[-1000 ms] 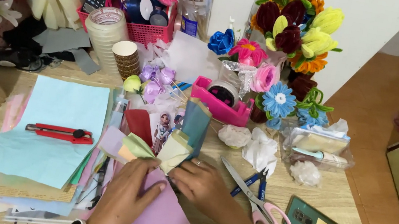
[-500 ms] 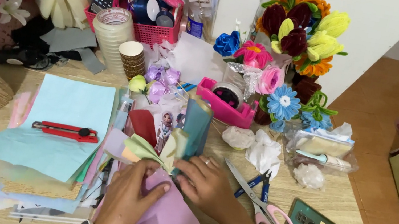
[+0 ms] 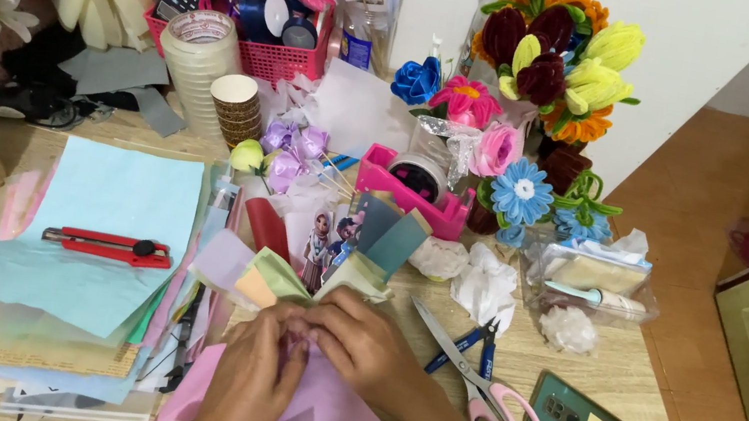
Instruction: The person wraps a bouquet of artificial flowers with multiple layers of colored paper. They use scissors to trim the paper edges and a utility knife to cut larger sheets. The person secures the wrapping with tape and adjusts the layers to create a finished presentation.
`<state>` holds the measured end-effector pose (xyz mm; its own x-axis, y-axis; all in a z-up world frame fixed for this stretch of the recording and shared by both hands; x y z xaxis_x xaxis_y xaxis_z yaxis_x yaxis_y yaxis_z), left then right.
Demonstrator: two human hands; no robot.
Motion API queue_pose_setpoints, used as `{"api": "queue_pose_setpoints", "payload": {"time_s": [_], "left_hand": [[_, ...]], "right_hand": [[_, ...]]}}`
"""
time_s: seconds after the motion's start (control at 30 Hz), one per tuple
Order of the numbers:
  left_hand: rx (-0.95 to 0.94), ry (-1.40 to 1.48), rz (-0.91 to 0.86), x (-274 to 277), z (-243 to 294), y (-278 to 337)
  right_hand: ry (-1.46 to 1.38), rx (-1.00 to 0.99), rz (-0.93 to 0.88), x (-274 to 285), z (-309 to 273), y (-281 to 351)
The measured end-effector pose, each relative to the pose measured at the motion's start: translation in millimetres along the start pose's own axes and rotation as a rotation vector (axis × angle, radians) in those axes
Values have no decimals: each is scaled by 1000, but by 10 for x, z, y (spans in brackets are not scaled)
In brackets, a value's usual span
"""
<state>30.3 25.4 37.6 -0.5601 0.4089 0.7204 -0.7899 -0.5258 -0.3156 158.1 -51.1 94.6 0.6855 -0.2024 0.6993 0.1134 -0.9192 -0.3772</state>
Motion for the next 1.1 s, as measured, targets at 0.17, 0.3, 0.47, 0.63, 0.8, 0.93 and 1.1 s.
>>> {"api": "queue_pose_setpoints", "payload": {"time_s": [0.17,0.3,0.47,0.63,0.8,0.93,1.1], "left_hand": [[86,117,-40,15,-38,-17],[87,138,-46,61,20,-23],[6,99,-28,45,50,-41],[119,142,-76,0,-22,-17],[146,158,-72,40,-17,-19],[-76,134,-40,173,160,-60],[6,148,-134,127,100,-49]], "right_hand": [[18,35,27,-3,27,25],[33,-26,-10,-20,45,44],[-41,-61,-24,-7,65,54],[16,-42,-68,-40,79,71],[63,-27,-74,-7,-10,71],[-16,-9,-90,17,-1,80],[-110,33,-137,53,-4,79]]}}
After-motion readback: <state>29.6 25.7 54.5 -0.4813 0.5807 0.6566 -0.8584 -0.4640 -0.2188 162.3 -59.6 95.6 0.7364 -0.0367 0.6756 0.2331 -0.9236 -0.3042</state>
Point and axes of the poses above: each hand's wrist, its own y-axis away from the middle knuckle, its own x-axis out of the back of the hand, z = x × y, the point moved 5 cm from there along -y, towards the middle knuckle, and after that the axes turned 9 degrees about -z, right-handed, at the moved point
